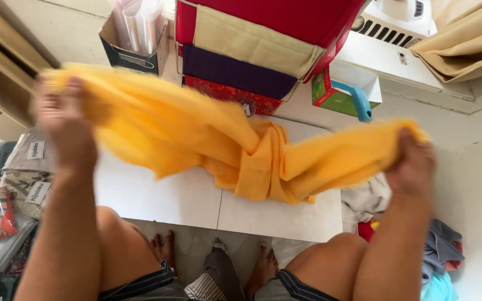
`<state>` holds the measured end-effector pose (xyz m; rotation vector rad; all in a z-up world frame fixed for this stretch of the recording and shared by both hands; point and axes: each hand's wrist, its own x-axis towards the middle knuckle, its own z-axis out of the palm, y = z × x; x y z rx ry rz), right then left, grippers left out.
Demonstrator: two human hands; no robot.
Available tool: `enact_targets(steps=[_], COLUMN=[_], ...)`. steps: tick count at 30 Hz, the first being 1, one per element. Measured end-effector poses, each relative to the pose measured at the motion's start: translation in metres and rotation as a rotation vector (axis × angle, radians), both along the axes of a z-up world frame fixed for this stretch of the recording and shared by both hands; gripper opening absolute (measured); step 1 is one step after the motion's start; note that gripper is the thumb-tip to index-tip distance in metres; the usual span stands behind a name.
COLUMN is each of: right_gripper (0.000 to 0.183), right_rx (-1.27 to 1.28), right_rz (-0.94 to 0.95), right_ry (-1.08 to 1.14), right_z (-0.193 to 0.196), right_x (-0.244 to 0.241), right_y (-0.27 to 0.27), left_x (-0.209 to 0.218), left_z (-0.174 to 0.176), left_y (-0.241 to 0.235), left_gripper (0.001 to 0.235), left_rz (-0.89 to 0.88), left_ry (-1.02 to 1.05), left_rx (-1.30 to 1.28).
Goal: The person unfolds a yellow floral scarf on a white table and smooths it out by hand. They then use a lint roller to clean the surface of the scarf and fold it into a neat rectangle.
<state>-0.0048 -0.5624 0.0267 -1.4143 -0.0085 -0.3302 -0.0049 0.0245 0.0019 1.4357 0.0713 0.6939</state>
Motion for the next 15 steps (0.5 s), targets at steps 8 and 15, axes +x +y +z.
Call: enact_targets(steps=[8, 15], right_gripper=[0.024, 0.031], right_rx=[0.069, 0.263], right_rz=[-0.056, 0.005], right_ry=[0.003, -0.078], right_z=[0.019, 0.012], right_x=[-0.062, -0.035], right_y=[-0.078, -0.098], left_x=[-0.043, -0.031], left_z=[-0.020, -0.006], left_y=[0.111, 0.106], left_gripper=[0.047, 0.030], left_rz=[-0.167, -0.508], left_ry=[0.164, 0.089], left_rx=[-0.492, -0.323])
